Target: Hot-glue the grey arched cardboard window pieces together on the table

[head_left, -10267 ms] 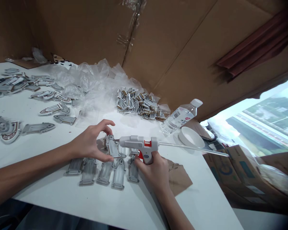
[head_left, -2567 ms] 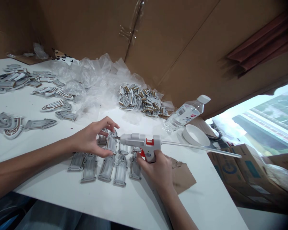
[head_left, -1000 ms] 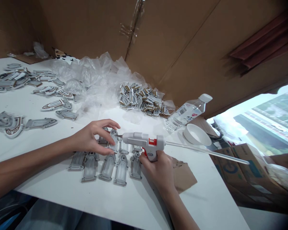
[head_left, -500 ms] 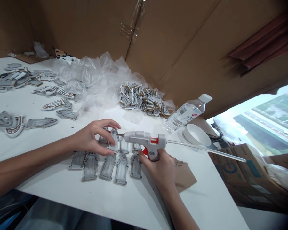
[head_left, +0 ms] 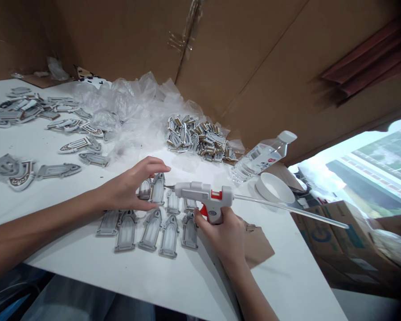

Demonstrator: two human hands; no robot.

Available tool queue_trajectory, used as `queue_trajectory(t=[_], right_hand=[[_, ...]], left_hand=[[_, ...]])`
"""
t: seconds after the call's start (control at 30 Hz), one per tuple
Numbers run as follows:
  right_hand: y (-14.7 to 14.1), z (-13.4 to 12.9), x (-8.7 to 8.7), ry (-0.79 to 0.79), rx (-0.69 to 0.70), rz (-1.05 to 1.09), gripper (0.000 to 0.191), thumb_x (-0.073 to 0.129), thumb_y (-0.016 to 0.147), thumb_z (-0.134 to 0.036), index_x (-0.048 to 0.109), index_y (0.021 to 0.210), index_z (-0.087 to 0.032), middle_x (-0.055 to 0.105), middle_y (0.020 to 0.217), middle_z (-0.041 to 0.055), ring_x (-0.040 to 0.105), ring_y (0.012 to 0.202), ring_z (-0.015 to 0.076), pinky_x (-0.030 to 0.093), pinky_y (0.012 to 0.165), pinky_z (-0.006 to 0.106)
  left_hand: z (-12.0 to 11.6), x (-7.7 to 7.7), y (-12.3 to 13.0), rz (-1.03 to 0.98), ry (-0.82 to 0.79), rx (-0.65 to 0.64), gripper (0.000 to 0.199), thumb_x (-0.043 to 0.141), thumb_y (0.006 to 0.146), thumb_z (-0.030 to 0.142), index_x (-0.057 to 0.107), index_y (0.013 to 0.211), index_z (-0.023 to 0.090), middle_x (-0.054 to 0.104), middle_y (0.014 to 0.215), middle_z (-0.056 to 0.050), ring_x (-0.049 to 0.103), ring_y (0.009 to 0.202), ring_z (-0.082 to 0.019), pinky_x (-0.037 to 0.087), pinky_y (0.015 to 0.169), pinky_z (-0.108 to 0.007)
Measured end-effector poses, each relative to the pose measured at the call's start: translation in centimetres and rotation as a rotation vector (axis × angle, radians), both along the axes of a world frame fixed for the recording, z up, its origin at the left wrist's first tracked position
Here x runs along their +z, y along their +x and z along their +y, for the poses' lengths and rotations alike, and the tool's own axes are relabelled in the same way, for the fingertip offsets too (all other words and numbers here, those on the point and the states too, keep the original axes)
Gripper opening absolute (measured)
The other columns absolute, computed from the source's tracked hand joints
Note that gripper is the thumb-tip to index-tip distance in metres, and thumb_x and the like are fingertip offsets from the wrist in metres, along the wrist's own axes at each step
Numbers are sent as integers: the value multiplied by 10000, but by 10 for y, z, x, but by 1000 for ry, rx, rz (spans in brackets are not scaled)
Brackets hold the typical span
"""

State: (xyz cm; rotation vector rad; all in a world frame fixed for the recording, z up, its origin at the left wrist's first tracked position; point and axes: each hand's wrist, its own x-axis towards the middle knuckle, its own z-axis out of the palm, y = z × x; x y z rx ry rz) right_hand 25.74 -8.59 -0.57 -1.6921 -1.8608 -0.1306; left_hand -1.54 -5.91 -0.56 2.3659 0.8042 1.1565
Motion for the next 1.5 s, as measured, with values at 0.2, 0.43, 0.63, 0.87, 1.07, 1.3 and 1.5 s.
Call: queue_trajectory(t=[0.2,0.43,0.63,0.87,1.07,1.3,1.5], right_hand=[[0,0,-1,14,41,13,365,599,641,-462,325,537,-244,405,385,-59,393,355,116,307,440,245],[-1,-1,-3,38,115,-15,330,634,658,-428,392,559,-227,423,390,-60,406,352,104,288,421,229],[2,-3,-7,11,132,-15,371,658,661,-419,360,548,-230,419,389,-65,403,346,98,302,418,225],[2,-3,-6,-59,122,-6,347,641,657,-421,365,563,-234,443,405,-58,430,372,113,309,428,229],[2,-3,-5,-121,98,-3,299,598,622,-362,333,555,-241,414,404,-59,416,390,118,299,437,231],[3,-3,-4,-131,107,-30,305,544,647,-347,278,537,-247,405,399,-53,403,389,118,309,454,241],[2,-4,-4,-87,122,-23,363,576,678,-397,278,536,-246,409,396,-54,396,372,109,310,444,240]], left_hand=[[6,-2,-3,53,125,17,750,734,769,239,325,1395,278,454,1287,-125,464,1232,-277,495,975,-436],[6,-2,-3,68,164,10,729,721,780,218,332,1394,265,456,1288,-129,453,1248,-272,483,998,-440],[6,-2,-4,67,167,7,732,722,781,217,333,1399,268,454,1292,-133,455,1247,-270,478,1004,-437],[7,-2,-5,70,176,7,719,722,778,204,346,1388,260,452,1289,-132,465,1243,-263,482,998,-416],[5,-1,-4,90,185,28,696,720,779,192,356,1369,247,461,1278,-137,479,1233,-267,473,1001,-433],[4,-1,-3,103,184,31,688,719,772,179,363,1355,267,473,1270,-134,501,1216,-280,483,984,-452],[5,0,-4,83,199,43,708,739,766,199,363,1359,284,489,1262,-129,504,1200,-281,487,973,-455]])
